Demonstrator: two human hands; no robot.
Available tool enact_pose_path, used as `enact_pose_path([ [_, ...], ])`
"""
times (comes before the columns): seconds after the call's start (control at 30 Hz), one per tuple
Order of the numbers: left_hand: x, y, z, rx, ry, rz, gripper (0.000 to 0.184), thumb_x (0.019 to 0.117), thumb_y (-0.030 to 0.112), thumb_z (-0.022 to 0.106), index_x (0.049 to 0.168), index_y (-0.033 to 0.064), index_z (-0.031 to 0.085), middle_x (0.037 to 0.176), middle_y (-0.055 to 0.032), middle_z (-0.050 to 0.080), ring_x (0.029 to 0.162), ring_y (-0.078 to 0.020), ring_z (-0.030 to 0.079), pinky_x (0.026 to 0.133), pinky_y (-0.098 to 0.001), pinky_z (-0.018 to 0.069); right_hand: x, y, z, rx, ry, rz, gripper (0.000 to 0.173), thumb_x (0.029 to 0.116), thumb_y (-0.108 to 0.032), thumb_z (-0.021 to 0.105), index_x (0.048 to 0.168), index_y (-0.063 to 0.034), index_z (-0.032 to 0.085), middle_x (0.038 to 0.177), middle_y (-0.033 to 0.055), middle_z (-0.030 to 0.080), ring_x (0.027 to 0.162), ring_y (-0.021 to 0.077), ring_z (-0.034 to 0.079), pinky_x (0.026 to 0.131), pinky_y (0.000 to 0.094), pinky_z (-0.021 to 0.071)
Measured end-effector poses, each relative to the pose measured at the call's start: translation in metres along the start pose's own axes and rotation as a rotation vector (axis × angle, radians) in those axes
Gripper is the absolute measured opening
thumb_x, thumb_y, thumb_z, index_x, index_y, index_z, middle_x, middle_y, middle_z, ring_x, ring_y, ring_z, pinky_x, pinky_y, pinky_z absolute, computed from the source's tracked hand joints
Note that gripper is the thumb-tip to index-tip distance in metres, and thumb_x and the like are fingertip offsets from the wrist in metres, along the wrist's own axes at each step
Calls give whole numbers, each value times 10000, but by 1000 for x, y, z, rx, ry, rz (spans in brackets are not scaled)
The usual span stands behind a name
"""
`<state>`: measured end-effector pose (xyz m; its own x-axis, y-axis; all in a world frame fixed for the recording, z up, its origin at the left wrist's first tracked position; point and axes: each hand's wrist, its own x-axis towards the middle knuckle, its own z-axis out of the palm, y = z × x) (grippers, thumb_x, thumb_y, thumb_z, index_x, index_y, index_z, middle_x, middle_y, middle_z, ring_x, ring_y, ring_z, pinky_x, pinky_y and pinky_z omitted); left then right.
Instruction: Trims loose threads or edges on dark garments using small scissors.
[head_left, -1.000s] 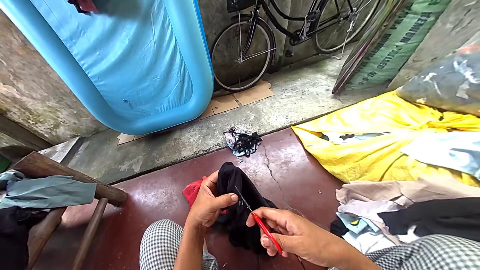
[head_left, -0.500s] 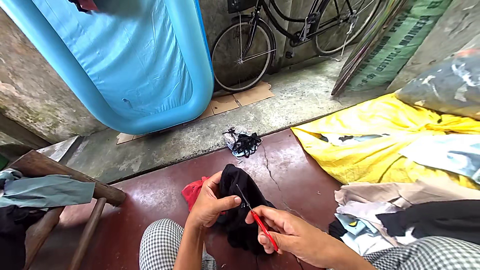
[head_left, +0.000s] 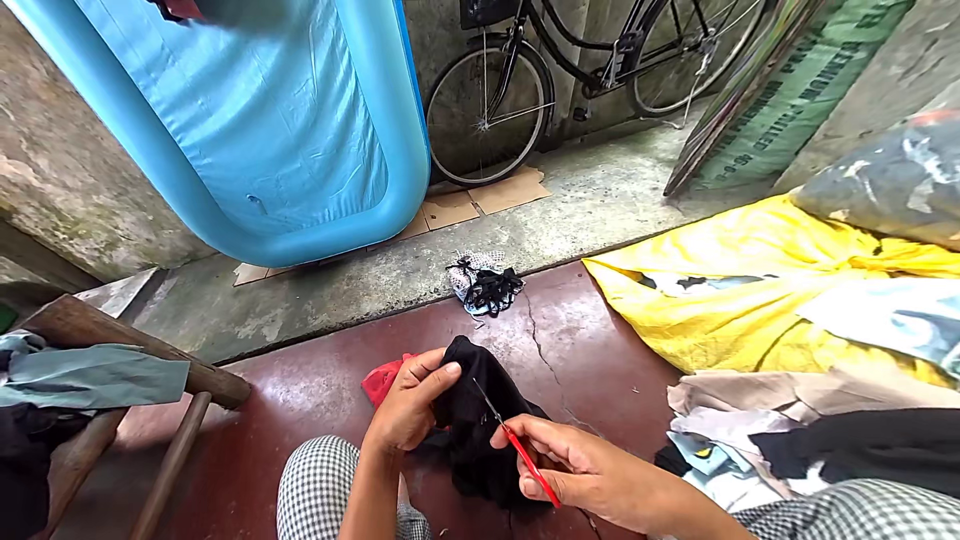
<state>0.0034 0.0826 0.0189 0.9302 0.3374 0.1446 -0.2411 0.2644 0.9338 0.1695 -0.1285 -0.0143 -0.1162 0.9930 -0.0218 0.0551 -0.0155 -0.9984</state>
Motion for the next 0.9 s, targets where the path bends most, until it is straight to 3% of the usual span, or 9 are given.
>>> enact_pose_path([
  [0.07,0,3,0,3,55,-14,265,1072,226,511,1181,71,697,1025,-139,716,911,-183,707,861,-397,595,0,0,-1,-11,-12,1,452,971,-412,676,1362,-202,587,911,9,645,743,107,611,640,277,523],
  [0.27,0,7,2,21,152,16,211,1041,191,581,1119,53,721,977,-149,721,857,-184,711,825,-391,607,2,2,-1,-15,-33,-25,484,969,-391,688,1397,-194,576,943,22,656,767,114,620,660,282,533],
  [0.57,-1,12,2,-58,119,-20,332,1099,287,440,1214,82,675,1039,-135,713,921,-182,709,862,-392,598,4,1,-5,-34,11,-46,445,958,-366,703,1364,-202,625,909,13,667,739,104,622,641,273,534],
  [0.7,-1,12,0,-80,119,-22,339,1101,303,433,1192,81,672,1015,-136,712,901,-181,712,835,-382,605,3,-2,-6,11,-12,-4,380,981,-280,663,1350,-195,638,902,33,694,714,109,643,612,264,540],
  [0.9,-2,9,0,-123,69,-65,357,1100,325,434,1234,90,665,1048,-147,716,927,-195,717,852,-396,605,7,-5,-6,9,-64,-45,481,972,-361,688,1408,-187,585,927,32,660,753,110,617,654,270,527],
])
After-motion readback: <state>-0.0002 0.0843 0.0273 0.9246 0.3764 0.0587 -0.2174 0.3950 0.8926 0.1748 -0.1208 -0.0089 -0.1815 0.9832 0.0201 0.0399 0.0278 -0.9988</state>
